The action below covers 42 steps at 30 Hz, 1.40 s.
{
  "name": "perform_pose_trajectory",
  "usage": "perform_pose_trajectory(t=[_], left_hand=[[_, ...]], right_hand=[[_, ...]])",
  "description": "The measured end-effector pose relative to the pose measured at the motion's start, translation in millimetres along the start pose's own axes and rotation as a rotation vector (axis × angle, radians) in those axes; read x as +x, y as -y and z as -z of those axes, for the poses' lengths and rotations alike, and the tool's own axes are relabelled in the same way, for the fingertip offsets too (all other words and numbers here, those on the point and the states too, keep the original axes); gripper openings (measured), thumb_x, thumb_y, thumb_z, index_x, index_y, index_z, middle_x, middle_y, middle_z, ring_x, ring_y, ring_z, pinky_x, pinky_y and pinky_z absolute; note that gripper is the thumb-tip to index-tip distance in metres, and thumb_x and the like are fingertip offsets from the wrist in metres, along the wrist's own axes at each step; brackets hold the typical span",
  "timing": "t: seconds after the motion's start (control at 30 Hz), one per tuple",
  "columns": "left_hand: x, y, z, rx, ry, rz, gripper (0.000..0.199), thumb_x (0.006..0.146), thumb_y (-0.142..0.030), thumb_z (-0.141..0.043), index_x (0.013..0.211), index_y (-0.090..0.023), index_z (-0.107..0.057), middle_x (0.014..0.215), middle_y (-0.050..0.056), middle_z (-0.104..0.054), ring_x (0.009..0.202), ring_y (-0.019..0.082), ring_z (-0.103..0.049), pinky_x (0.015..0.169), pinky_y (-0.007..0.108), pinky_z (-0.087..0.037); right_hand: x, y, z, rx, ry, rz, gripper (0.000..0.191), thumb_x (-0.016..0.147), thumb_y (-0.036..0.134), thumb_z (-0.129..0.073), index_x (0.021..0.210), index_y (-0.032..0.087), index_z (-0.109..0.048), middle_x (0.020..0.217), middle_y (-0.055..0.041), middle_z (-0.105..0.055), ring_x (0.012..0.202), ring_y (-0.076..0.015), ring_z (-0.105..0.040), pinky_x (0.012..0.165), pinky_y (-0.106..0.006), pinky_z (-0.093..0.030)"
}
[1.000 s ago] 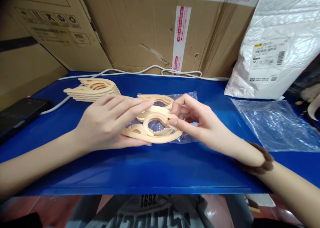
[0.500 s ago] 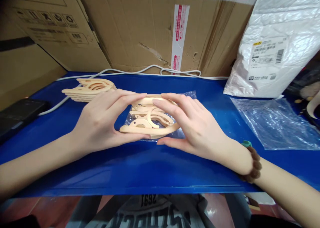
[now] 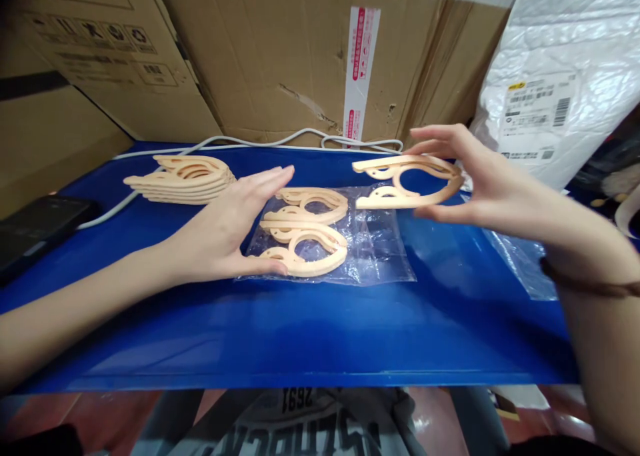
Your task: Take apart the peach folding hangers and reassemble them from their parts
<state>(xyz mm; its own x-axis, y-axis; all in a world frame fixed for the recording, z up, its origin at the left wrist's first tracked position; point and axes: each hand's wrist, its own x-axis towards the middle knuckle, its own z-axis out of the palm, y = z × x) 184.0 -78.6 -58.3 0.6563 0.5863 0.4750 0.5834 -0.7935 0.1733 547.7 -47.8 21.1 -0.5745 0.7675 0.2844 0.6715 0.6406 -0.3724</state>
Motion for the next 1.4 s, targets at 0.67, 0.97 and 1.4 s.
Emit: perform_pose_trajectory(t=[0.67, 0.97, 1.4], left_hand=[[-5, 19, -17.2, -0.266, 0.215, 0.209, 0.089, 0.085, -0.071, -0.059, 0.153, -0.019, -0.033, 0.161, 0.020, -0.032, 0.151, 0.038, -0.025, 0.121, 0.062, -0.027], [-4, 22, -11.1, -0.234, 0.160, 0.231, 0.080, 0.091, -0.065, -0.055, 0.153, -0.017, -0.036, 0.155, 0.018, -0.042, 0.144, 0.035, -0.037, 0.118, 0.056, -0.033], [-1, 18, -10.5, -0.221, 0.137, 0.201, 0.082, 0.087, -0.066, -0.061, 0.148, -0.014, -0.042, 0.133, 0.015, -0.058, 0.113, 0.030, -0.054, 0.097, 0.045, -0.044]], right_hand=[[5, 22, -70, 0.076, 0.127, 0.045, 0.072, 0.084, 0.056, -0.071, 0.142, 0.020, -0.046, 0.143, -0.0151, -0.056, 0.128, -0.0344, -0.057, 0.105, -0.053, -0.050], [6, 12, -56, 0.055, 0.184, 0.028, 0.080, 0.085, 0.058, -0.070, 0.150, 0.021, -0.039, 0.129, -0.0134, -0.065, 0.118, -0.0309, -0.063, 0.100, -0.050, -0.051], [6, 27, -86, 0.128, 0.058, 0.054, 0.070, 0.092, 0.051, -0.065, 0.149, 0.022, -0.038, 0.121, -0.0111, -0.066, 0.107, -0.0269, -0.065, 0.094, -0.046, -0.053]])
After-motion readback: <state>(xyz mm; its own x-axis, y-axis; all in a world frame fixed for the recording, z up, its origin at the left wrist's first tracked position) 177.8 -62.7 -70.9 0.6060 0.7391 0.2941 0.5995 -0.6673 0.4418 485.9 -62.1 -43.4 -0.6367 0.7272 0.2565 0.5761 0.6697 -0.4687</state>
